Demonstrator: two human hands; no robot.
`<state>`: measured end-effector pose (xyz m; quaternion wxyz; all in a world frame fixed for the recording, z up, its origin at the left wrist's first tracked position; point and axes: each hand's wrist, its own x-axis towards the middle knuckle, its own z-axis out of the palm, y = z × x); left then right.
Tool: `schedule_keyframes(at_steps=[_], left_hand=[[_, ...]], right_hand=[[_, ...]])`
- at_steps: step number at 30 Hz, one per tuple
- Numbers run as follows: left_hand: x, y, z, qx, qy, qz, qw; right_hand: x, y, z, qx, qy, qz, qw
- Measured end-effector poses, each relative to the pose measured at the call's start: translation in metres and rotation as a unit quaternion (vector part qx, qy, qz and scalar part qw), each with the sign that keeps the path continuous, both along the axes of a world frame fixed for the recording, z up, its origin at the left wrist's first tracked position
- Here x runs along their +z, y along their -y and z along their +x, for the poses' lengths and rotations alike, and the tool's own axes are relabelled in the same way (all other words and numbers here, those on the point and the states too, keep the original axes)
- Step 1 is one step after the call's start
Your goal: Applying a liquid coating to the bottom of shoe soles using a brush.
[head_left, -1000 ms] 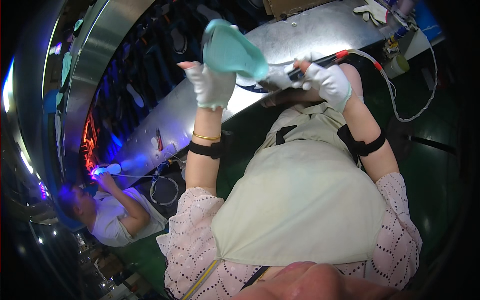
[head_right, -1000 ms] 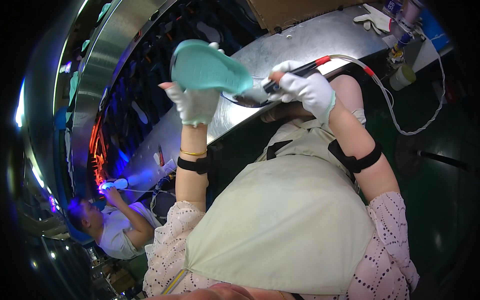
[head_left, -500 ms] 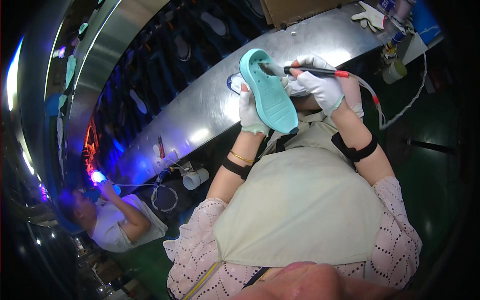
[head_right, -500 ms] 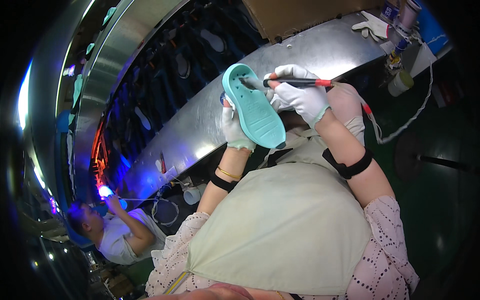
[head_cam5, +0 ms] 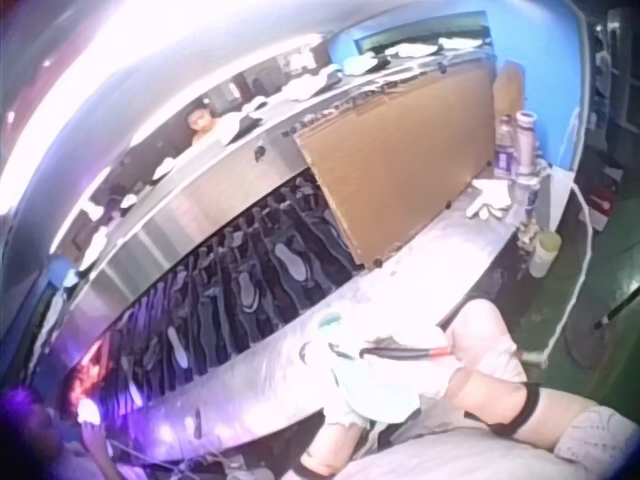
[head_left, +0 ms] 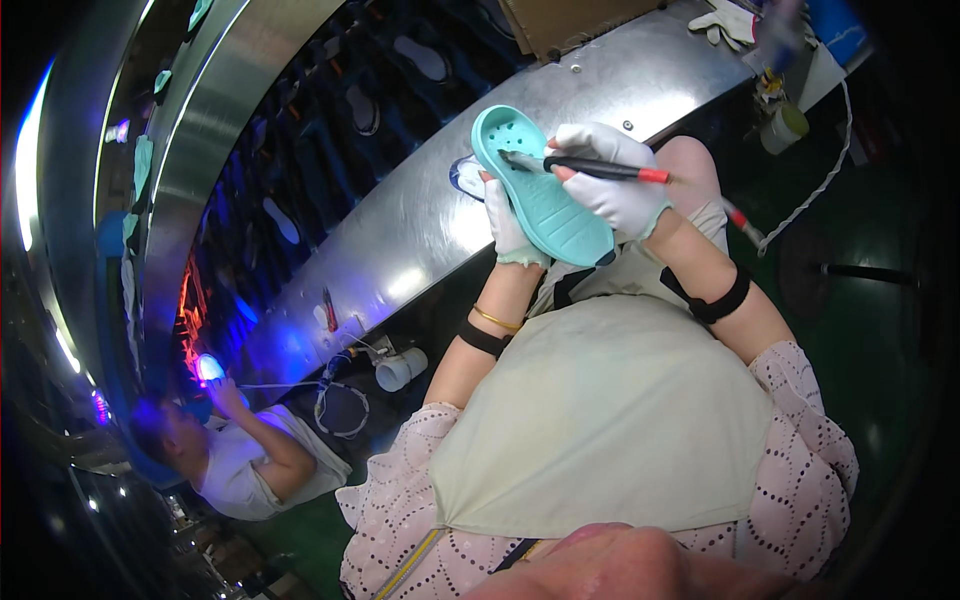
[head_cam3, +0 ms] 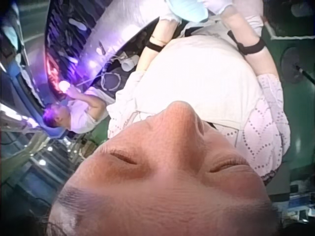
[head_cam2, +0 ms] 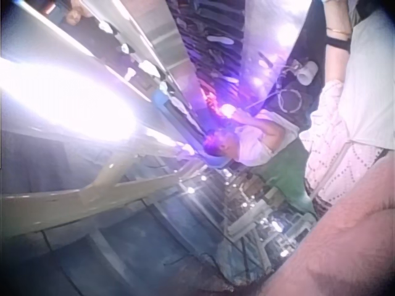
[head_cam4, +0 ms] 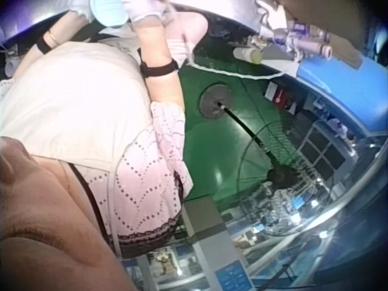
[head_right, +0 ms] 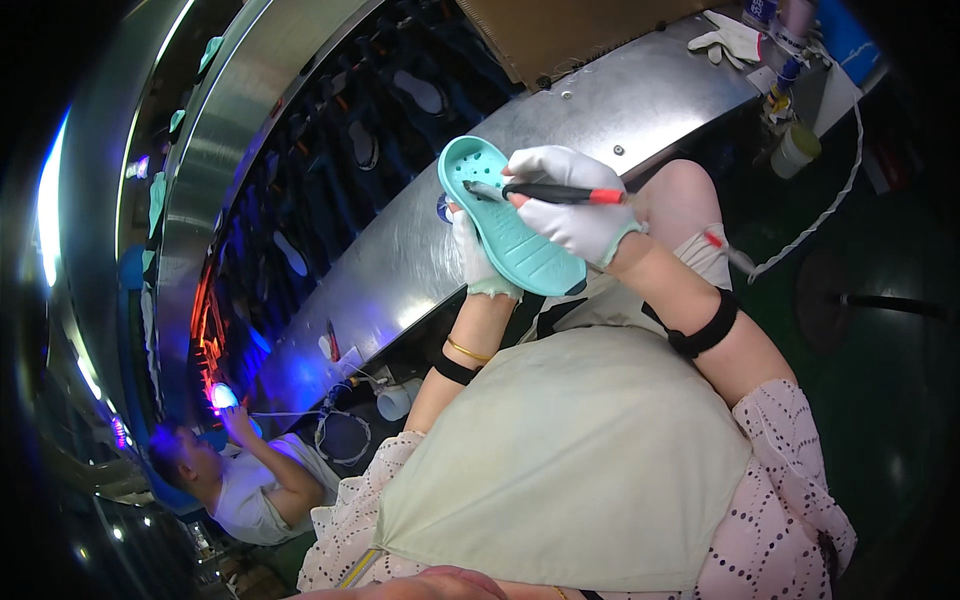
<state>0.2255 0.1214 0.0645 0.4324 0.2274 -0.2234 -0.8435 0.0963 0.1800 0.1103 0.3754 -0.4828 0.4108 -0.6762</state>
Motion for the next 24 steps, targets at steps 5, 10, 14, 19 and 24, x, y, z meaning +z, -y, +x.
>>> schedule_keyframes(at_steps=[5, 10, 14, 19, 24], left_hand=[[-0.005, 0.008, 0.000, 0.009, -0.064, -0.053, 0.996], [-0.009, 0.018, 0.008, 0.007, -0.083, -0.033, 0.996], [-0.007, 0.025, 0.013, 0.007, -0.116, -0.024, 0.993], [-0.009, 0.032, 0.023, -0.029, -0.140, -0.055, 0.988], [-0.002, 0.044, 0.026, -0.086, -0.186, -0.050, 0.978]], right_hand=[[-0.002, -0.005, -0.001, -0.028, -0.264, -0.086, 0.960], [-0.004, -0.013, -0.003, 0.026, -0.224, -0.055, 0.973], [-0.009, -0.016, -0.002, 0.087, -0.209, -0.046, 0.973], [-0.012, -0.021, -0.006, 0.086, -0.175, 0.067, 0.979], [-0.016, -0.022, 0.000, 0.098, -0.108, 0.068, 0.987]])
